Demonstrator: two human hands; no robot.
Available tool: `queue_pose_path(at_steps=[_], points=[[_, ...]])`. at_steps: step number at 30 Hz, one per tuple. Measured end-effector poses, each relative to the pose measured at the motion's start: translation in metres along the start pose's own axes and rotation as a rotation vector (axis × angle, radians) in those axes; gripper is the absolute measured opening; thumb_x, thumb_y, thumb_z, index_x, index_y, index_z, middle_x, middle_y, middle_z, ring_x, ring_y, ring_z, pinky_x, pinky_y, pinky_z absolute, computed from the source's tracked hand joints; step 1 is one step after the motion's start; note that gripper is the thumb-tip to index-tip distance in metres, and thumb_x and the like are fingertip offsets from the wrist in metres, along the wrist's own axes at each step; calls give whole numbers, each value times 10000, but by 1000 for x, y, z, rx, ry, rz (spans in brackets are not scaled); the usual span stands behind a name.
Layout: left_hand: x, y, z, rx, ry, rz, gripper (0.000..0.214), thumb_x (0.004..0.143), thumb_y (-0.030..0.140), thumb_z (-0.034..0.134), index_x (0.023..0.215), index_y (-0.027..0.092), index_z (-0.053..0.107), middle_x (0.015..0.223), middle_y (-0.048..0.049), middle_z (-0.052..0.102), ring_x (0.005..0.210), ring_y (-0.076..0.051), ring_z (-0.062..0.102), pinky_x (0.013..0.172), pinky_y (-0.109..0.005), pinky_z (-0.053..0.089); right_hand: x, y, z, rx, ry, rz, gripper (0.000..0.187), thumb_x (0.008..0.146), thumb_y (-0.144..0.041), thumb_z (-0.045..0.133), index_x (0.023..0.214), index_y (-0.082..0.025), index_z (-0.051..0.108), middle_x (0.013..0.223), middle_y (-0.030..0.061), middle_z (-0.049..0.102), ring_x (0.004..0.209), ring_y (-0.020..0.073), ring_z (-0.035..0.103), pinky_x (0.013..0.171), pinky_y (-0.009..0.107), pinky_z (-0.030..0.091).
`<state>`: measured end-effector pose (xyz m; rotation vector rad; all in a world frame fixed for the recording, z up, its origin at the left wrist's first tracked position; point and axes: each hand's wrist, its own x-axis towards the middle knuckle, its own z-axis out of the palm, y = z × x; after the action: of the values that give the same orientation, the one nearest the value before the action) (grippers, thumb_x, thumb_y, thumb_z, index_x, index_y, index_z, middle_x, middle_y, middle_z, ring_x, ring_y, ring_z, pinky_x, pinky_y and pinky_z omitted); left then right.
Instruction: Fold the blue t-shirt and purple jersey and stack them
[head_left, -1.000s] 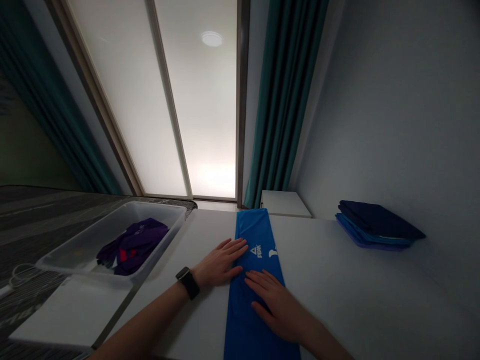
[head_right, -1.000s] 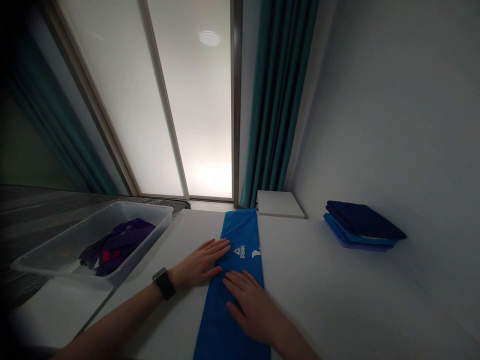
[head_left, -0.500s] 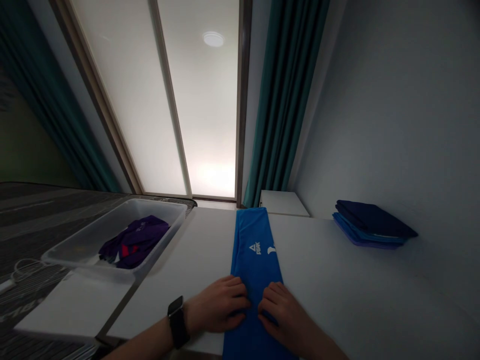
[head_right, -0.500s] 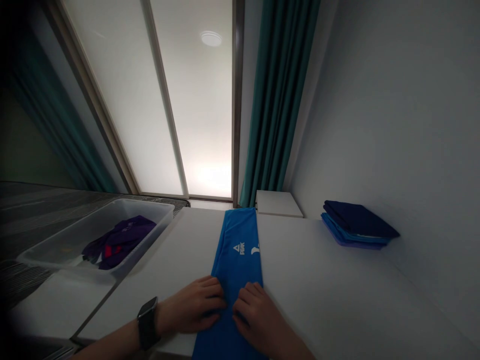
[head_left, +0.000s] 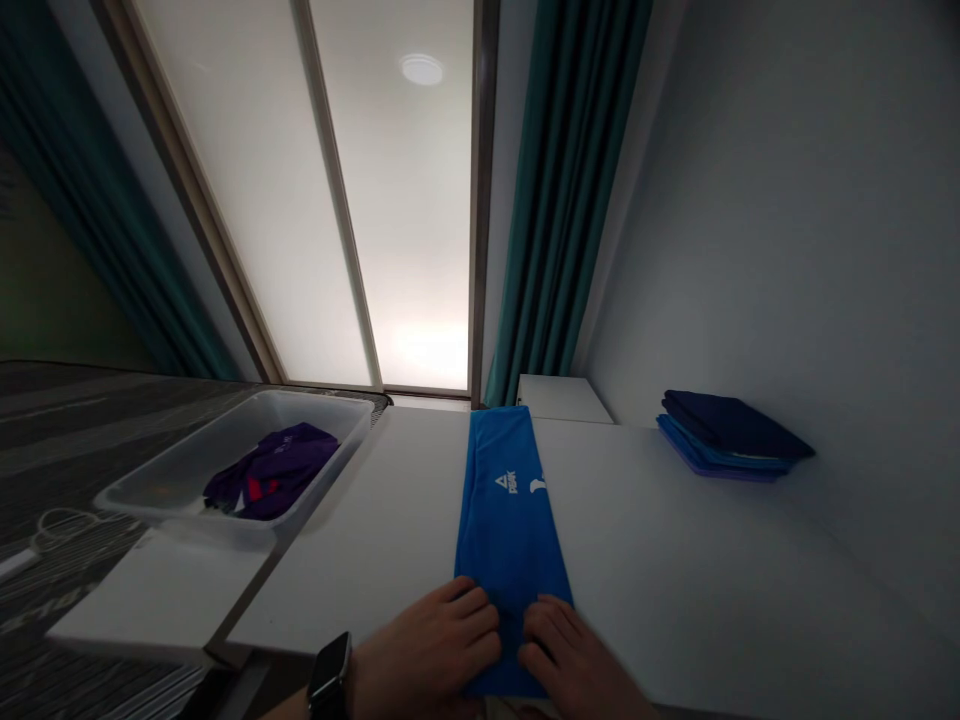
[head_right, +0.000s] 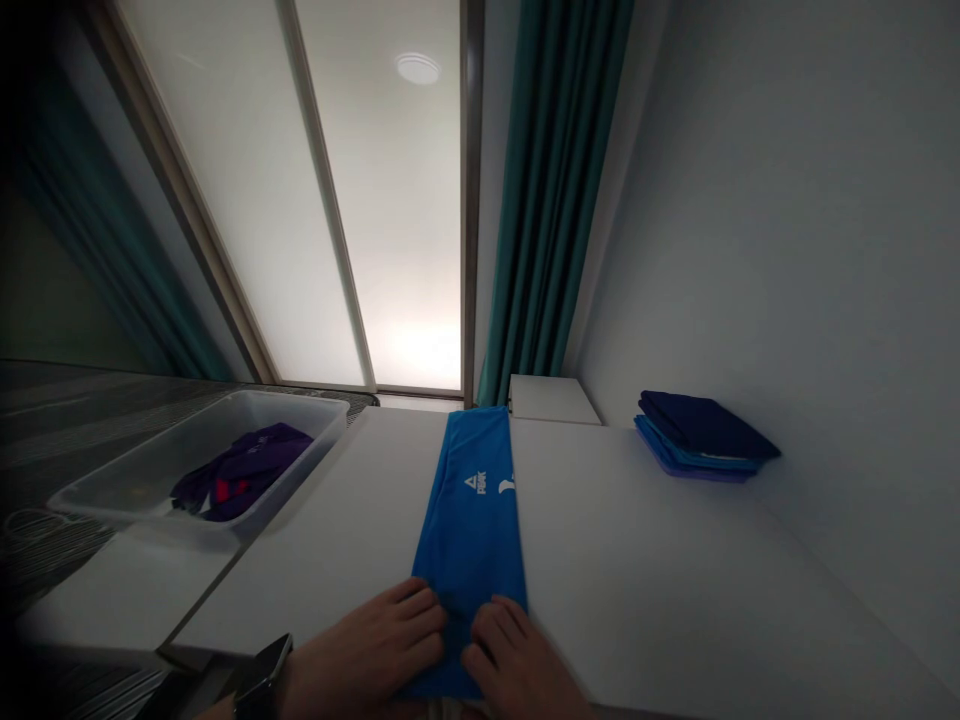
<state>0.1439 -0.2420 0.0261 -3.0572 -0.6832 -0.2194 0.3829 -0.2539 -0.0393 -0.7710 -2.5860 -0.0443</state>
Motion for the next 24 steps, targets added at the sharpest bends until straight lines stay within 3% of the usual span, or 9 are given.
queue_pose_path(at_steps=[3,7,9,11,13,17,20,24], points=[[-6,3,-1,-92,37,-48,201,830,289,671,910,209,505,977,-30,611,923,-217,527,870,-367,404,-1,-2,-4,15,55,-1,134,889,-305,597,980,-214,558,986,59,623,1014,220,566,1033,397,408],[-9,-1,-4,-359,115,-161,168,841,131,569,964,225,505,958,-17,622,884,-183,547,794,-296,426,10,-3,-28,208,13,93,119,889,-160,517,981,-221,562,1031,58,633,1004,189,593,927,310,472],[-6,-6,-6,-450,172,-245,117,887,150,531,975,227,518,942,-18,628,871,-177,557,798,-291,425,20,0,-45,341,-37,220,152,904,-139,475,996,-225,561,1084,55,637,999,168,607,878,269,481],[-1,-13,-9,-508,222,-329,37,940,227,507,962,222,536,951,-24,632,886,-178,562,849,-308,418,33,7,-61,452,-93,376,129,937,-186,457,988,-234,565,999,21,656,888,149,629,797,246,484],[5,-22,-14,-571,256,-372,133,959,343,508,970,217,550,974,-33,635,914,-188,566,900,-337,411,46,18,-72,519,-133,476,117,956,-250,456,964,-239,573,914,-6,663,820,147,630,753,245,472],[12,-36,-24,-655,218,-250,468,794,588,678,1055,220,554,1124,-70,634,1042,-240,567,976,-383,412,66,41,-79,574,-150,529,121,942,-283,474,941,-232,583,872,-18,669,812,158,627,763,265,457],[8,-35,-25,-537,150,-120,666,687,567,784,1202,229,531,1285,-105,582,1185,-283,522,1061,-417,367,68,41,-80,577,-169,533,111,924,-256,490,954,-234,595,906,-12,674,847,163,625,792,277,454],[-5,-21,-20,-383,87,-57,620,759,490,742,1272,242,497,1330,-106,551,1225,-291,495,1084,-437,351,54,22,-85,574,-294,394,141,839,-208,614,974,-245,624,1004,1,669,945,172,612,857,283,456]])
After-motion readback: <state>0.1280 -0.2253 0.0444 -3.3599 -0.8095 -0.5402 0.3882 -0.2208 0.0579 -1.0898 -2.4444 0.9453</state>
